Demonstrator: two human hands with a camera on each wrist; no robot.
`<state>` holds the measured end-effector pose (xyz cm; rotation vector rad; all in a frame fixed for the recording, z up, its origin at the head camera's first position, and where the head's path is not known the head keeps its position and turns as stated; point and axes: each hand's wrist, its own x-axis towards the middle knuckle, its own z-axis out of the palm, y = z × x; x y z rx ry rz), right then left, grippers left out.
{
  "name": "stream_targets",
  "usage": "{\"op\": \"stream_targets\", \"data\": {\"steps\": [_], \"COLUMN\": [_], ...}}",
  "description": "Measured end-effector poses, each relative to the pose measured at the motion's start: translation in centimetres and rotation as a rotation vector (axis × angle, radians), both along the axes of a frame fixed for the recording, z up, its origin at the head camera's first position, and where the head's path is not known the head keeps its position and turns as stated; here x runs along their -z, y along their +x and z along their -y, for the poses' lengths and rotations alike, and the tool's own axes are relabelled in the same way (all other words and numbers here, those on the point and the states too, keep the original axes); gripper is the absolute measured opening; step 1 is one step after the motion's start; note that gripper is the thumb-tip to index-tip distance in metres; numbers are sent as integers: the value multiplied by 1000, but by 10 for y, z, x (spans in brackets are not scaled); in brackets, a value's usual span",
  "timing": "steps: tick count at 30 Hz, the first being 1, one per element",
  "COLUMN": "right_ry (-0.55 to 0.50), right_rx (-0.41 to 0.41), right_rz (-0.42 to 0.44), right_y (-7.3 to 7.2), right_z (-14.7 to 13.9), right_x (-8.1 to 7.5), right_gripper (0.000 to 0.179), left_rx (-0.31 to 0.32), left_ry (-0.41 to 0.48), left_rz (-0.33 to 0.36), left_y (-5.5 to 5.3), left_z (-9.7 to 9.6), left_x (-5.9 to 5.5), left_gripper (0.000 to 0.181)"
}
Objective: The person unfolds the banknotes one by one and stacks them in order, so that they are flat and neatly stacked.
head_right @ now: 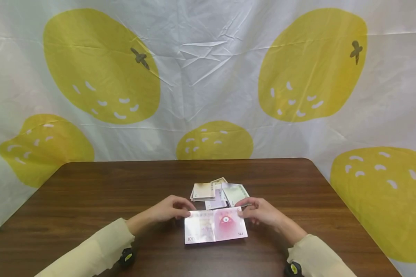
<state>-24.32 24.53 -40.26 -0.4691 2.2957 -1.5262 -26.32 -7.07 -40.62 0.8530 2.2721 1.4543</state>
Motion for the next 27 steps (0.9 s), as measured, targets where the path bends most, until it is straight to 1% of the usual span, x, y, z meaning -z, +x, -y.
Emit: {"op": "stream_targets", "data": {"steps": [7, 12, 16, 20, 27], "right_ry": [-1, 22, 32, 52, 85], "right_rx": [-65, -72, -82, -97, -116], "right_rz": [-33, -37, -34, -58, -105], "right_y": [0, 0, 0, -1, -2], "right_z": [1, 2, 3, 4, 6], "right_x": [3, 6, 9, 10, 11], "right_gripper": [31, 29, 29, 27, 25], "left_rx": [28, 34, 36, 16, -26], "left_ry": [-62, -109, -158, -215, -265], "left_rz": [-30, -21, -61, -106, -176], "left_y": [3, 5, 5, 5, 3], "left_z": [0, -2, -3, -3, -4], "left_x": [-1, -3, -1, 1, 4], "left_gripper": [16, 15, 13, 11, 10]}}
